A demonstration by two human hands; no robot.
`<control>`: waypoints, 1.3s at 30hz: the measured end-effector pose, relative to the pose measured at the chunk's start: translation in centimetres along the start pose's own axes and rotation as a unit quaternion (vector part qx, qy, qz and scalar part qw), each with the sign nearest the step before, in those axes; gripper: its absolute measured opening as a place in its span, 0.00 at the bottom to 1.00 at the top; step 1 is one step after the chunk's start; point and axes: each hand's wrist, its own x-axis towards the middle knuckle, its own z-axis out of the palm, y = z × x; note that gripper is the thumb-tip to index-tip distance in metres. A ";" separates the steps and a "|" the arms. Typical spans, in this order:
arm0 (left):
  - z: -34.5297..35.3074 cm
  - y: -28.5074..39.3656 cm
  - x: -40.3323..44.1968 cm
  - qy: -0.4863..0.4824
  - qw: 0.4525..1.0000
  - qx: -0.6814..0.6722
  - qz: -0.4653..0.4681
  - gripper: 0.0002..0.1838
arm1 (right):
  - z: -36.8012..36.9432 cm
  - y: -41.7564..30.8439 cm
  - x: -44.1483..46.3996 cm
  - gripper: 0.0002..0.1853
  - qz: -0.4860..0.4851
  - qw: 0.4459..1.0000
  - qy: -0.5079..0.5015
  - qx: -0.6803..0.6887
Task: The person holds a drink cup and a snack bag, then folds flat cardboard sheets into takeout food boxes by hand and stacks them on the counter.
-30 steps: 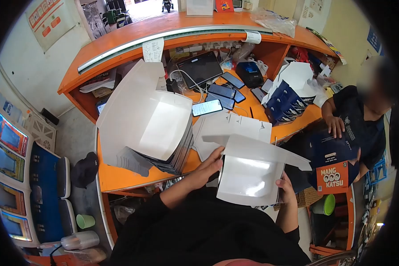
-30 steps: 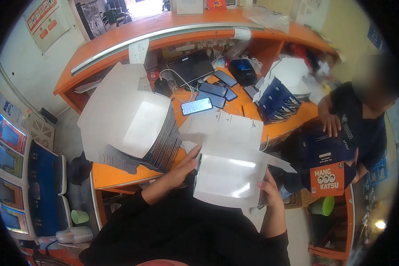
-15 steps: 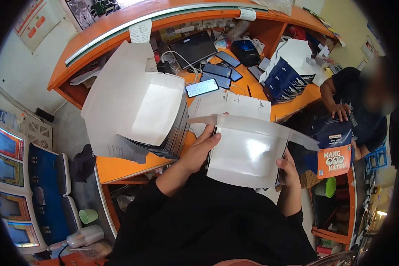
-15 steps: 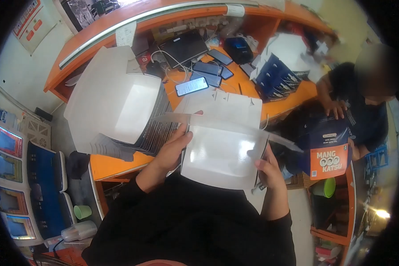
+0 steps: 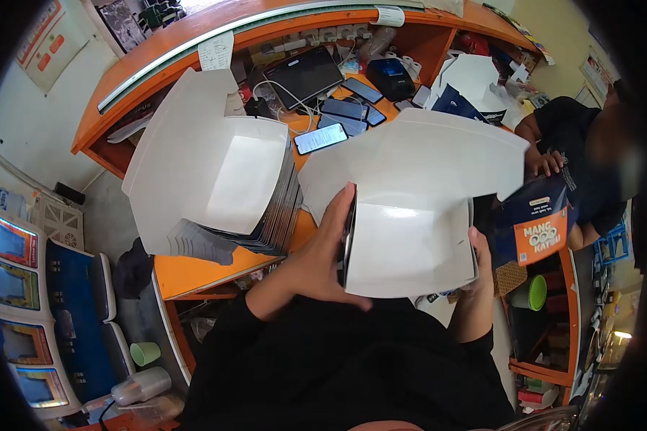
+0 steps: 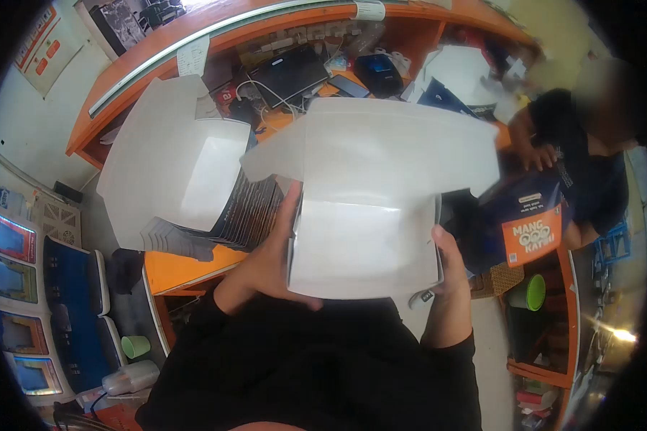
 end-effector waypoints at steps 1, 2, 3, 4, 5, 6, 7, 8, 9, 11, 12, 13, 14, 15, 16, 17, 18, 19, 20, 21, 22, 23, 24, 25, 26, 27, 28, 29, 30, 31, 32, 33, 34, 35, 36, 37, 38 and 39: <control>0.2 0.5 0.1 0.004 0.998 0.057 -0.002 0.77 | 0.3 0.8 0.4 0.49 -0.028 0.999 0.014 0.014; 0.2 0.3 0.1 0.021 0.999 0.044 -0.008 0.76 | 0.8 1.3 0.8 0.51 -0.057 0.998 0.026 0.028; 0.1 0.0 0.0 0.030 0.999 0.017 -0.016 0.76 | 1.2 1.3 0.7 0.53 -0.118 0.993 -0.002 -0.013; 0.1 -0.4 -0.1 0.040 0.999 -0.010 -0.024 0.75 | 3.6 0.1 0.4 0.56 -0.178 0.982 -0.030 -0.054; 0.1 -0.5 0.0 0.049 0.998 -0.038 -0.033 0.75 | 4.1 -0.3 0.5 0.60 -0.213 0.970 -0.063 -0.096; -0.1 -0.2 0.1 0.044 0.998 -0.036 -0.018 0.74 | 4.6 -0.7 0.6 0.64 -0.250 0.954 -0.094 -0.135; 0.0 0.0 0.1 0.053 0.998 -0.017 -0.010 0.74 | 5.1 -1.2 0.7 0.68 -0.288 0.935 -0.122 -0.169; 0.1 0.1 0.1 0.062 0.998 0.004 -0.002 0.73 | 6.2 -1.6 0.3 0.69 -0.284 0.935 -0.095 -0.188; 0.1 0.3 0.0 0.071 0.997 0.024 0.007 0.73 | 7.3 -2.0 0.0 0.71 -0.281 0.935 -0.067 -0.207; -0.4 0.7 0.1 0.106 0.993 0.049 0.007 0.72 | 8.3 -2.7 0.4 0.71 -0.279 0.931 -0.064 -0.226; -0.6 0.9 0.2 0.125 0.990 0.062 0.008 0.71 | 8.2 -3.1 1.0 0.71 -0.287 0.921 -0.075 -0.251; -0.7 1.2 0.4 0.156 0.985 0.066 0.039 0.71 | 8.3 -3.4 1.8 0.71 -0.295 0.911 -0.086 -0.276; -0.8 1.5 0.6 0.187 0.977 0.070 0.070 0.71 | 8.6 -3.8 2.9 0.65 -0.383 0.866 -0.079 -0.311; -0.9 2.0 0.9 0.217 0.968 0.074 0.101 0.71 | 9.2 -4.5 3.3 0.62 -0.442 0.804 -0.078 -0.390; -1.0 3.1 1.2 0.230 0.953 0.168 0.102 0.72 | 10.2 -5.7 3.3 0.60 -0.497 0.730 -0.074 -0.463; -0.8 3.1 1.2 0.266 0.932 0.227 0.094 0.73 | 11.4 -6.7 2.8 0.58 -0.545 0.647 -0.068 -0.529; -0.3 2.9 1.2 0.301 0.906 0.285 0.085 0.74 | 13.8 -7.7 1.5 0.54 -0.525 0.565 -0.125 -0.624; -0.4 2.7 1.5 0.324 0.888 0.307 0.108 0.71 | 16.8 -8.1 0.1 0.52 -0.496 0.473 -0.180 -0.706; -0.4 2.5 1.9 0.348 0.868 0.330 0.130 0.69 | 19.4 -7.9 0.0 0.37 -0.533 0.462 -0.222 -0.673; -0.4 2.3 2.2 0.372 0.846 0.352 0.150 0.67 | 20.3 -7.2 0.4 0.33 -0.512 0.496 -0.241 -0.658; -1.6 3.2 1.7 0.339 0.851 0.369 0.160 0.63 | 20.7 -6.1 1.1 0.29 -0.491 0.529 -0.259 -0.642; -2.4 4.0 1.1 0.338 0.837 0.405 0.146 0.59 | 21.4 -5.7 1.7 0.24 -0.470 0.559 -0.278 -0.625; -3.2 4.7 0.5 0.336 0.822 0.441 0.133 0.54 | 22.5 -6.0 2.6 0.14 -0.545 0.572 -0.278 -0.546; -4.0 5.4 -0.2 0.333 0.805 0.476 0.119 0.49 | 23.2 -7.1 3.3 0.13 -0.520 0.599 -0.292 -0.534; -4.8 5.7 -2.1 0.321 0.794 0.510 0.081 0.47 | 23.8 -8.7 3.5 0.12 -0.493 0.625 -0.306 -0.523; -5.7 5.7 -3.7 0.305 0.782 0.541 0.041 0.45 | 24.6 -10.1 3.8 0.11 -0.464 0.652 -0.316 -0.509; -6.5 5.3 -4.8 0.277 0.788 0.550 0.013 0.38 | 25.7 -11.5 4.3 0.12 -0.437 0.685 -0.325 -0.484; -7.1 4.6 -6.0 0.248 0.793 0.556 -0.017 0.31 | 26.8 -12.5 4.9 0.13 -0.406 0.717 -0.334 -0.458; -7.3 4.0 -6.8 0.220 0.797 0.561 -0.045 0.24 | 28.0 -12.8 5.8 0.14 -0.398 0.723 -0.341 -0.450; -7.2 3.7 -7.3 0.233 0.803 0.546 -0.053 0.21 | 29.6 -12.8 6.5 0.16 -0.389 0.729 -0.349 -0.442; -7.1 3.4 -7.6 0.248 0.808 0.531 -0.060 0.19 | 30.9 -12.4 7.6 0.18 -0.377 0.719 -0.384 -0.440; -7.1 3.3 -7.6 0.263 0.813 0.516 -0.064 0.16 | 32.2 -12.3 7.9 0.20 -0.353 0.705 -0.413 -0.456; -7.1 3.6 -7.3 0.289 0.813 0.504 -0.042 0.16 | 33.3 -11.4 8.4 0.21 -0.324 0.697 -0.428 -0.475; -7.3 3.6 -7.5 0.289 0.817 0.497 -0.038 0.16 | 34.3 -10.2 9.0 0.22 -0.294 0.687 -0.443 -0.495; -7.5 3.4 -7.6 0.290 0.821 0.491 -0.032 0.15 | 35.0 -9.2 9.2 0.22 -0.306 0.661 -0.440 -0.526; -7.7 3.2 -7.7 0.291 0.825 0.484 -0.028 0.14 | 35.5 -8.1 9.5 0.22 -0.317 0.633 -0.436 -0.555; -7.8 3.0 -7.9 0.301 0.818 0.490 -0.022 0.14 | 35.7 -6.6 10.3 0.21 -0.333 0.595 -0.419 -0.599; -7.8 2.8 -8.1 0.310 0.810 0.497 -0.016 0.14 | 35.7 -5.3 10.9 0.20 -0.349 0.556 -0.398 -0.640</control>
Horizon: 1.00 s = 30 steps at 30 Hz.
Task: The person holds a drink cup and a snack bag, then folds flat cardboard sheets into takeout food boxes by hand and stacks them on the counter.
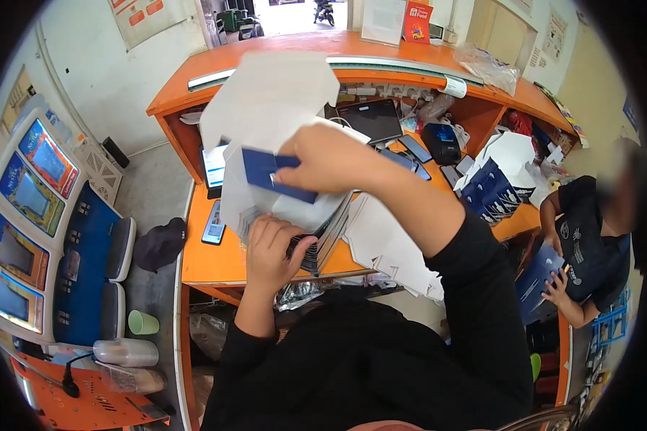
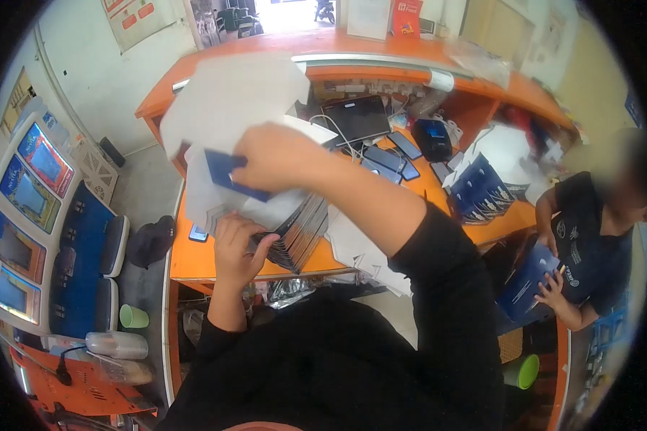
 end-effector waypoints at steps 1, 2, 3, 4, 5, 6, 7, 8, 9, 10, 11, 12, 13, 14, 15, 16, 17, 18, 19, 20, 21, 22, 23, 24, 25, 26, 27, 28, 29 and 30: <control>0.0 -0.1 -0.1 0.013 1.000 0.007 0.004 0.14 | 1.0 0.2 0.1 0.18 0.001 1.000 -0.023 -0.008; 0.0 -0.1 0.0 0.022 1.000 0.005 0.004 0.14 | 1.7 0.2 -0.2 0.17 0.004 0.999 -0.046 -0.017; 0.0 0.0 0.1 0.030 1.000 0.003 0.002 0.13 | 2.4 -0.2 -0.7 0.16 -0.006 0.997 -0.037 -0.063; 0.1 0.2 0.1 0.036 0.999 0.000 -0.001 0.13 | 2.7 -0.4 -1.0 0.15 0.024 0.994 -0.077 -0.077; 0.4 0.4 0.0 0.036 0.999 0.001 -0.002 0.13 | 3.0 -0.4 -1.0 0.14 0.035 0.991 -0.097 -0.086; 0.5 0.4 -0.1 0.037 0.999 -0.003 -0.002 0.13 | 3.4 -0.3 -1.0 0.14 0.047 0.988 -0.116 -0.094; 0.7 0.4 0.0 0.038 0.999 -0.008 0.000 0.13 | 4.1 -0.3 -1.1 0.13 0.046 0.989 -0.094 -0.101; 0.9 0.4 0.1 0.039 0.999 -0.013 0.003 0.13 | 4.9 -0.4 -1.2 0.13 0.047 0.991 -0.072 -0.107; 1.1 0.3 0.1 0.037 0.999 -0.021 0.006 0.12 | 5.5 -0.4 -1.4 0.13 0.048 0.991 -0.049 -0.115; 1.2 0.1 0.0 0.034 0.999 -0.028 0.010 0.12 | 6.0 -0.3 -1.6 0.13 0.052 0.992 -0.032 -0.109; 1.3 -0.1 -0.1 0.031 0.999 -0.035 0.013 0.11 | 6.4 -0.3 -1.8 0.13 0.054 0.993 -0.016 -0.103; 1.4 -0.4 0.0 0.033 0.999 -0.039 0.015 0.11 | 6.9 -0.2 -2.0 0.14 0.055 0.994 0.000 -0.097; 1.5 -0.6 0.0 0.032 0.998 -0.042 0.016 0.12 | 7.4 -0.1 -2.1 0.17 0.037 0.993 0.015 -0.110; 1.6 -0.7 0.0 0.031 0.998 -0.047 0.017 0.12 | 7.6 -0.1 -2.3 0.18 0.037 0.995 0.019 -0.096; 1.7 -0.5 0.1 0.026 0.999 -0.038 0.017 0.12 | 7.7 -0.2 -2.5 0.19 0.037 0.996 0.023 -0.082; 1.6 -0.3 0.2 0.019 0.999 -0.029 0.018 0.12 | 7.6 -0.5 -2.8 0.20 0.038 0.997 0.028 -0.067; 1.6 -0.1 0.2 0.012 1.000 -0.020 0.017 0.11 | 7.3 -0.8 -3.1 0.20 0.048 0.997 -0.003 -0.060; 2.1 -0.4 -0.1 0.026 0.999 -0.034 0.014 0.11 | 6.9 -0.9 -3.3 0.21 0.057 0.996 -0.035 -0.054; 2.6 -0.9 -0.5 0.038 0.998 -0.048 0.010 0.12 | 6.9 -1.0 -3.6 0.21 0.065 0.995 -0.067 -0.047; 2.9 -1.2 -0.9 0.050 0.997 -0.061 0.007 0.12 | 7.4 -0.8 -4.0 0.20 0.033 0.999 -0.007 -0.020; 2.8 -1.4 -1.4 0.036 0.998 -0.043 0.010 0.12 | 8.0 -0.4 -4.7 0.20 0.003 0.999 0.054 0.006; 2.4 -1.4 -1.4 0.024 0.999 -0.025 0.015 0.12 | 8.4 0.0 -5.3 0.21 -0.027 0.992 0.116 0.031; 2.2 -1.1 -1.2 0.013 1.000 -0.008 0.018 0.12 | 8.3 0.6 -5.9 0.20 -0.063 0.976 0.208 0.027; 2.1 -0.7 -1.0 0.034 0.999 -0.001 0.034 0.12 | 7.9 1.5 -6.7 0.21 -0.097 0.950 0.296 0.022; 2.0 -0.1 -0.7 0.057 0.997 0.006 0.047 0.12 | 7.5 2.7 -7.7 0.21 -0.131 0.917 0.377 0.015; 2.1 0.4 -0.8 0.080 0.995 0.013 0.057 0.12 | 7.4 4.3 -9.3 0.21 -0.119 0.903 0.409 0.060; 2.3 0.7 -1.3 0.084 0.994 -0.014 0.068 0.14 | 8.9 6.7 -10.8 0.22 -0.066 0.898 0.415 0.130; 2.2 1.1 -2.0 0.089 0.992 -0.039 0.081 0.16 | 10.6 9.3 -13.0 0.23 0.024 0.922 0.363 0.131; 2.1 1.4 -2.7 0.095 0.989 -0.064 0.095 0.18 | 12.3 12.0 -15.3 0.25 0.112 0.936 0.307 0.129; 2.2 1.8 -3.3 0.103 0.985 -0.087 0.109 0.20 | 14.4 14.6 -18.2 0.29 0.205 0.963 0.165 0.064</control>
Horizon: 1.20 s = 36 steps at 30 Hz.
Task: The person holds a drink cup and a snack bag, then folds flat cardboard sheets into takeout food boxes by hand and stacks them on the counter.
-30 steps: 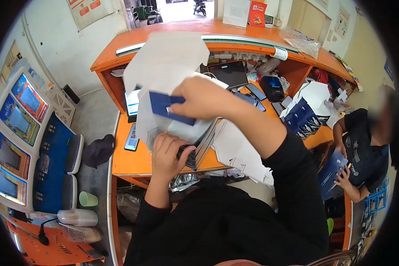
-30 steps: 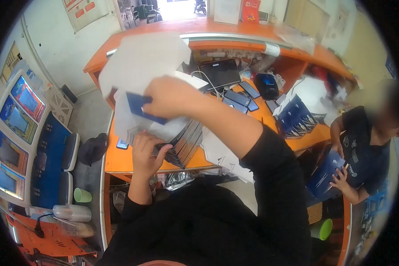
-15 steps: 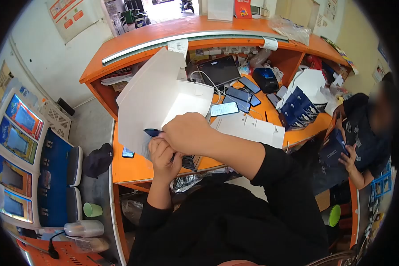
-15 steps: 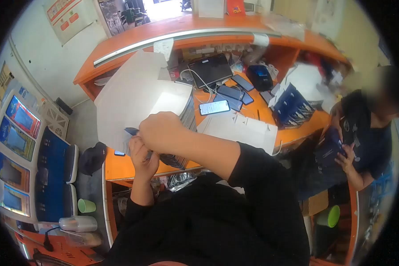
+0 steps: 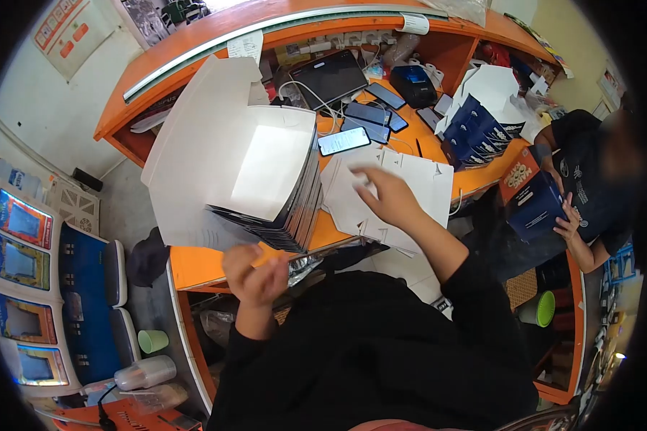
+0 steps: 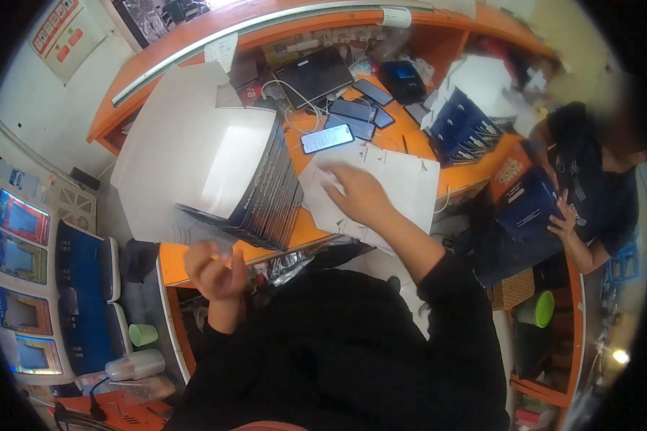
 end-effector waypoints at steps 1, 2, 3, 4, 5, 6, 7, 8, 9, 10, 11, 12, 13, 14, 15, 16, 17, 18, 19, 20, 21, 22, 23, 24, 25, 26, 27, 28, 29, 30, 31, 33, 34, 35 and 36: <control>0.2 0.4 -0.3 0.009 1.000 -0.023 0.011 0.22 | 0.6 2.9 -2.5 0.32 0.082 0.983 -0.123 -0.109; 0.6 0.8 -0.5 -0.025 0.998 -0.060 0.017 0.21 | 0.5 4.4 -5.0 0.36 0.108 0.954 -0.215 -0.177; 1.1 1.3 -0.6 -0.061 0.993 -0.096 0.023 0.21 | 0.5 5.6 -7.1 0.40 0.132 0.912 -0.305 -0.242; 1.8 1.8 -0.6 -0.097 0.986 -0.132 0.031 0.21 | 0.6 6.9 -8.7 0.41 0.128 0.918 -0.299 -0.229; 2.6 2.2 -0.7 -0.108 0.983 -0.147 0.017 0.20 | 0.9 8.2 -10.0 0.42 0.126 0.924 -0.292 -0.215; 3.6 2.5 -1.0 -0.121 0.979 -0.163 0.005 0.20 | 1.3 9.6 -11.1 0.44 0.125 0.930 -0.284 -0.199; 4.5 2.8 -1.0 -0.134 0.975 -0.180 -0.007 0.20 | 1.2 10.1 -11.2 0.42 0.126 0.941 -0.271 -0.157; 5.2 3.1 -0.9 -0.146 0.970 -0.193 -0.012 0.20 | 1.0 10.7 -11.4 0.39 0.118 0.940 -0.285 -0.148; 5.9 3.3 -0.7 -0.159 0.966 -0.205 -0.015 0.19 | 0.9 11.3 -11.3 0.37 0.111 0.938 -0.297 -0.141; 6.5 3.5 -0.4 -0.172 0.961 -0.217 -0.018 0.19 | 0.8 11.3 -11.3 0.35 0.103 0.936 -0.308 -0.132; 7.0 3.8 -0.2 -0.182 0.956 -0.228 -0.017 0.19 | 1.0 11.5 -11.6 0.31 0.091 0.940 -0.302 -0.131; 7.5 4.0 0.1 -0.190 0.953 -0.237 -0.016 0.18 | 1.3 11.8 -11.8 0.27 0.077 0.943 -0.296 -0.133; 8.0 4.3 0.4 -0.198 0.949 -0.247 -0.015 0.18 | 1.3 11.5 -11.7 0.23 0.064 0.945 -0.289 -0.135; 8.5 4.5 0.6 -0.210 0.946 -0.247 -0.015 0.18 | 1.4 11.3 -11.4 0.22 0.075 0.940 -0.298 -0.145; 9.0 4.8 0.8 -0.222 0.943 -0.248 -0.016 0.19 | 1.5 11.0 -11.3 0.20 0.087 0.934 -0.309 -0.155; 9.4 5.0 0.9 -0.233 0.940 -0.249 -0.018 0.19 | 1.4 10.8 -11.3 0.18 0.099 0.928 -0.319 -0.165; 9.8 5.3 1.1 -0.242 0.937 -0.251 -0.019 0.19 | 1.6 11.3 -11.6 0.14 0.074 0.949 -0.274 -0.140; 10.2 5.5 1.2 -0.250 0.934 -0.253 -0.022 0.19 | 1.5 11.6 -11.6 0.13 0.078 0.952 -0.262 -0.135; 10.6 5.7 1.3 -0.258 0.931 -0.255 -0.023 0.19 | 1.5 11.7 -11.6 0.13 0.082 0.956 -0.250 -0.130; 11.0 6.0 1.5 -0.258 0.929 -0.264 -0.024 0.19 | 1.5 11.8 -11.5 0.13 0.086 0.959 -0.238 -0.124; 11.5 6.2 1.7 -0.258 0.927 -0.272 -0.024 0.19 | 1.5 12.4 -11.5 0.12 0.083 0.964 -0.227 -0.107; 11.8 6.4 1.9 -0.258 0.924 -0.280 -0.024 0.19 | 1.6 12.8 -11.3 0.12 0.079 0.969 -0.215 -0.090; 12.1 6.5 2.0 -0.265 0.922 -0.282 -0.027 0.19 | 1.4 13.2 -11.0 0.12 0.073 0.974 -0.202 -0.074; 12.4 6.6 1.9 -0.271 0.919 -0.283 -0.029 0.18 | 1.1 13.6 -10.9 0.12 0.085 0.970 -0.221 -0.059; 12.6 6.7 2.0 -0.277 0.917 -0.284 -0.032 0.18 | 0.3 13.1 -10.5 0.13 0.097 0.965 -0.239 -0.043; 12.7 6.8 2.1 -0.290 0.912 -0.287 -0.040 0.18 | -0.3 12.8 -10.1 0.14 0.108 0.960 -0.258 -0.027; 12.8 6.9 2.1 -0.304 0.906 -0.289 -0.049 0.18 | -0.5 13.2 -9.8 0.14 0.118 0.953 -0.280 0.008; 13.0 6.9 2.2 -0.316 0.901 -0.292 -0.057 0.18 | -0.6 14.0 -9.4 0.13 0.127 0.944 -0.302 0.042; 13.2 7.0 2.3 -0.322 0.898 -0.293 -0.060 0.18 | -0.7 14.7 -9.2 0.13 0.138 0.932 -0.325 0.077; 13.5 7.0 2.3 -0.327 0.895 -0.295 -0.064 0.18 | -0.7 15.3 -9.1 0.14 0.150 0.932 -0.315 0.094; 13.8 7.0 2.3 -0.333 0.892 -0.297 -0.068 0.18 | -0.8 15.7 -9.0 0.14 0.162 0.932 -0.305 0.113; 14.2 6.9 2.1 -0.356 0.884 -0.293 -0.078 0.17 | -0.8 16.4 -9.1 0.14 0.174 0.940 -0.271 0.116; 14.4 6.9 2.0 -0.368 0.879 -0.293 -0.084 0.17 | -1.1 16.1 -9.1 0.13 0.174 0.948 -0.247 0.101; 14.6 7.0 1.9 -0.370 0.879 -0.286 -0.089 0.18 | -1.3 15.9 -9.2 0.13 0.174 0.955 -0.222 0.086; 14.8 6.9 1.9 -0.373 0.880 -0.280 -0.093 0.18 | -1.5 15.7 -9.5 0.12 0.158 0.965 -0.201 0.060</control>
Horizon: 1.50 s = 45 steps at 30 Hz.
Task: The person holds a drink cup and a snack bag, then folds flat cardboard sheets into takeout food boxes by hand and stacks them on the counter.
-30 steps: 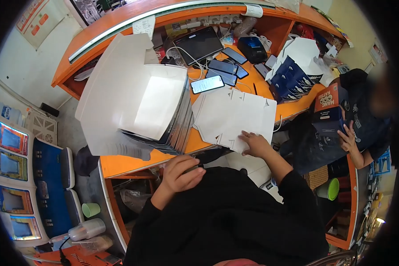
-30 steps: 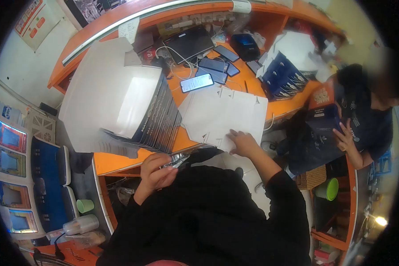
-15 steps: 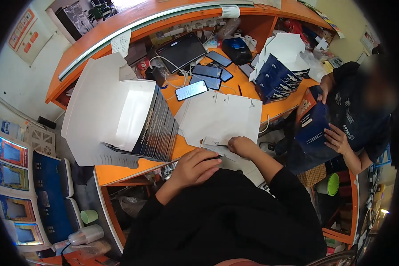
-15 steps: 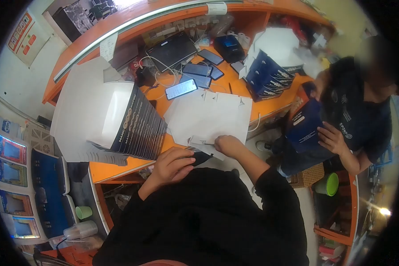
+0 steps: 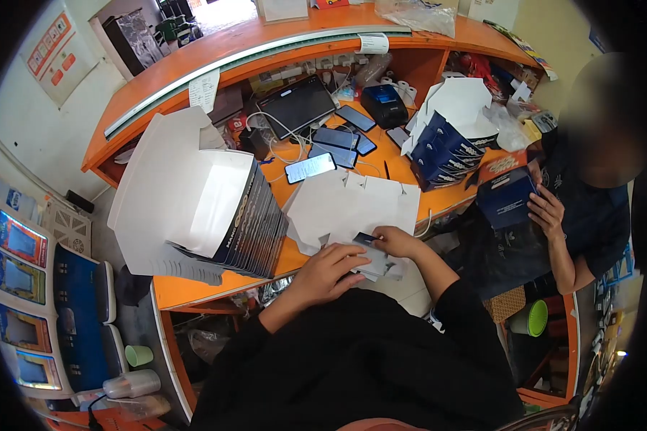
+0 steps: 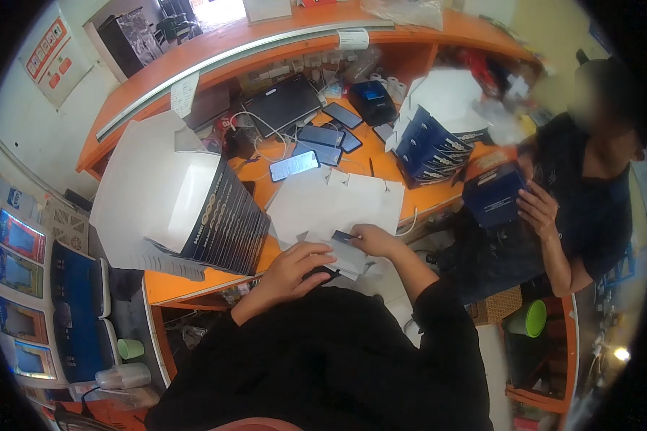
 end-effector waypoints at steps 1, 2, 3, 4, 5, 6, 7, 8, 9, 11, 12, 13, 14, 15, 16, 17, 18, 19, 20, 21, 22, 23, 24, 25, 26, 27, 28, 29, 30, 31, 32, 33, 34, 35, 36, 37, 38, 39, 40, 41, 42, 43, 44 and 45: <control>0.1 -0.2 0.2 -0.001 1.000 0.004 -0.007 0.18 | -0.8 -1.8 -0.8 0.12 -0.013 0.999 0.025 -0.026; 0.3 -0.5 0.6 0.012 0.999 0.030 -0.015 0.19 | -1.6 -3.8 -1.6 0.11 -0.025 0.997 0.049 -0.052; 0.5 -0.8 1.1 0.023 0.998 0.054 -0.024 0.19 | -2.1 -5.8 -2.3 0.09 -0.028 0.993 0.072 -0.087; 1.0 -1.2 1.6 0.034 0.996 0.079 -0.033 0.20 | -2.6 -8.0 -3.1 0.09 -0.041 0.990 0.060 -0.119; 1.9 -2.1 2.0 0.071 0.994 0.075 -0.040 0.22 | -3.2 -10.2 -3.9 0.08 -0.054 0.986 0.048 -0.151; 2.4 -2.7 2.2 0.015 0.995 0.056 -0.078 0.21 | -3.8 -11.7 -4.6 0.08 -0.067 0.980 0.036 -0.183; 2.8 -3.3 2.3 -0.042 0.992 0.038 -0.115 0.20 | -4.3 -12.6 -5.3 0.08 -0.056 0.978 0.019 -0.198; 2.9 -3.7 2.6 -0.098 0.984 0.020 -0.150 0.20 | -4.9 -13.2 -5.8 0.09 -0.047 0.976 0.004 -0.214; 2.9 -3.9 2.8 -0.109 0.980 -0.027 -0.164 0.18 | -5.4 -13.8 -6.2 0.09 -0.037 0.973 -0.012 -0.230; 2.8 -4.3 3.3 -0.131 0.965 -0.121 -0.193 0.14 | -7.2 -13.5 -7.7 0.12 -0.022 0.994 0.047 -0.091; 2.7 -4.5 3.4 -0.119 0.945 -0.169 -0.252 0.13 | -8.1 -13.0 -8.6 0.13 -0.015 0.997 0.075 -0.021; 2.5 -4.6 3.2 -0.107 0.919 -0.215 -0.313 0.12 | -8.7 -12.6 -9.6 0.15 -0.036 0.989 0.139 0.034; 2.5 -4.7 2.9 -0.094 0.886 -0.259 -0.373 0.11 | -9.1 -12.0 -10.4 0.18 -0.056 0.974 0.201 0.090; 4.1 -7.0 1.4 -0.019 0.883 -0.347 -0.314 0.09 | -9.1 -11.3 -11.0 0.17 -0.114 0.953 0.245 0.135; 4.0 -6.8 1.3 0.013 0.839 -0.423 -0.343 0.09 | -8.3 -11.4 -11.1 0.13 -0.118 0.938 0.282 0.161; 4.0 -6.7 1.3 0.045 0.786 -0.494 -0.368 0.09 | -7.2 -11.4 -11.1 0.10 -0.122 0.921 0.320 0.187; 3.9 -6.5 1.3 0.076 0.726 -0.561 -0.390 0.08 | -6.1 -11.0 -10.9 0.09 -0.125 0.901 0.358 0.211; 3.4 -5.8 1.5 0.068 0.716 -0.566 -0.403 0.07 | -4.2 -8.7 -9.9 0.06 -0.123 0.863 0.439 0.216; 3.5 -5.3 1.5 0.065 0.742 -0.549 -0.378 0.06 | -3.8 -9.4 -9.7 0.06 -0.109 0.858 0.464 0.193; 3.9 -4.8 1.6 0.061 0.767 -0.532 -0.353 0.06 | -3.2 -10.5 -9.2 0.05 -0.095 0.851 0.487 0.170; 4.0 -4.4 1.5 0.057 0.790 -0.514 -0.328 0.06 | -2.6 -11.8 -8.6 0.05 -0.080 0.843 0.511 0.148; 3.9 -4.1 1.3 0.056 0.791 -0.516 -0.323 0.06 | -2.7 -13.3 -8.1 0.05 -0.077 0.845 0.524 0.067; 3.7 -3.9 1.3 0.054 0.793 -0.518 -0.317 0.05 | -2.6 -14.4 -8.1 0.06 -0.078 0.852 0.513 0.064; 3.4 -3.7 1.3 0.053 0.794 -0.520 -0.310 0.05 | -2.6 -15.2 -8.3 0.07 -0.081 0.859 0.502 0.061; 2.9 -3.5 1.3 0.041 0.802 -0.509 -0.309 0.05 | -2.9 -15.8 -8.5 0.08 -0.085 0.865 0.491 0.057; 2.3 -3.2 1.3 0.031 0.809 -0.499 -0.308 0.05 | -3.4 -16.2 -8.9 0.08 -0.094 0.888 0.449 0.023; 1.8 -3.0 1.2 0.022 0.816 -0.489 -0.306 0.06 | -3.5 -16.6 -9.1 0.08 -0.110 0.897 0.428 -0.004; 1.5 -2.7 1.2 0.019 0.841 -0.452 -0.296 0.05 | -3.6 -17.0 -9.3 0.07 -0.127 0.905 0.405 -0.032; 1.2 -2.5 1.0 0.016 0.865 -0.414 -0.284 0.05 | -3.5 -17.2 -9.3 0.07 -0.144 0.911 0.382 -0.059; 0.9 -2.3 0.9 0.013 0.887 -0.374 -0.272 0.05 | -3.5 -16.1 -9.1 0.16 -0.193 0.884 0.416 -0.096; 0.3 -2.1 0.9 -0.004 0.917 -0.342 -0.203 0.04 | -3.3 -15.6 -8.8 0.21 -0.156 0.854 0.497 -0.012; -0.4 -2.0 0.8 -0.019 0.941 -0.310 -0.132 0.04 | -3.1 -15.1 -8.5 0.27 -0.116 0.810 0.570 0.071; -0.7 -1.9 0.8 -0.033 0.959 -0.276 -0.062 0.03 | -3.1 -14.8 -8.5 0.33 -0.075 0.754 0.634 0.152; -0.8 -1.6 0.7 -0.065 0.955 -0.290 -0.023 0.03 | -4.0 -14.4 -9.1 0.38 -0.033 0.734 0.578 0.355; -0.8 -1.4 0.7 -0.098 0.948 -0.301 0.018 0.04 | -5.4 -14.2 -10.0 0.44 0.007 0.679 0.497 0.541; -0.9 -1.4 0.7 -0.130 0.939 -0.311 0.060 0.04 | -6.6 -14.6 -10.6 0.39 -0.028 0.651 0.412 0.637; -1.0 -1.7 0.8 -0.157 0.949 -0.263 0.072 0.07 | -6.6 -14.6 -10.8 0.37 -0.050 0.655 0.431 0.619; -1.1 -2.3 0.8 -0.181 0.957 -0.213 0.085 0.11 | -6.5 -14.7 -10.9 0.35 -0.072 0.659 0.449 0.600; -1.1 -2.6 0.9 -0.203 0.961 -0.162 0.096 0.14 | -6.4 -14.8 -11.0 0.33 -0.093 0.662 0.465 0.580; -1.2 -2.5 1.1 -0.147 0.968 -0.199 0.038 0.17 | -5.7 -15.9 -11.1 0.25 -0.119 0.648 0.483 0.577; -1.4 -2.1 1.3 -0.089 0.968 -0.235 -0.023 0.20 | -4.3 -16.1 -11.1 0.22 -0.131 0.691 0.509 0.497; -1.4 -1.9 1.3 -0.031 0.959 -0.269 -0.085 0.24 | -2.5 -15.8 -10.9 0.20 -0.142 0.728 0.529 0.413; -1.0 -2.1 1.6 0.013 0.908 -0.395 -0.139 0.32 | -1.4 -16.2 -10.6 0.18 -0.151 0.759 0.543 0.326; -0.9 -2.6 1.9 0.053 0.874 -0.455 -0.163 0.33 | -1.1 -16.8 -10.3 0.15 -0.267 0.790 0.494 0.248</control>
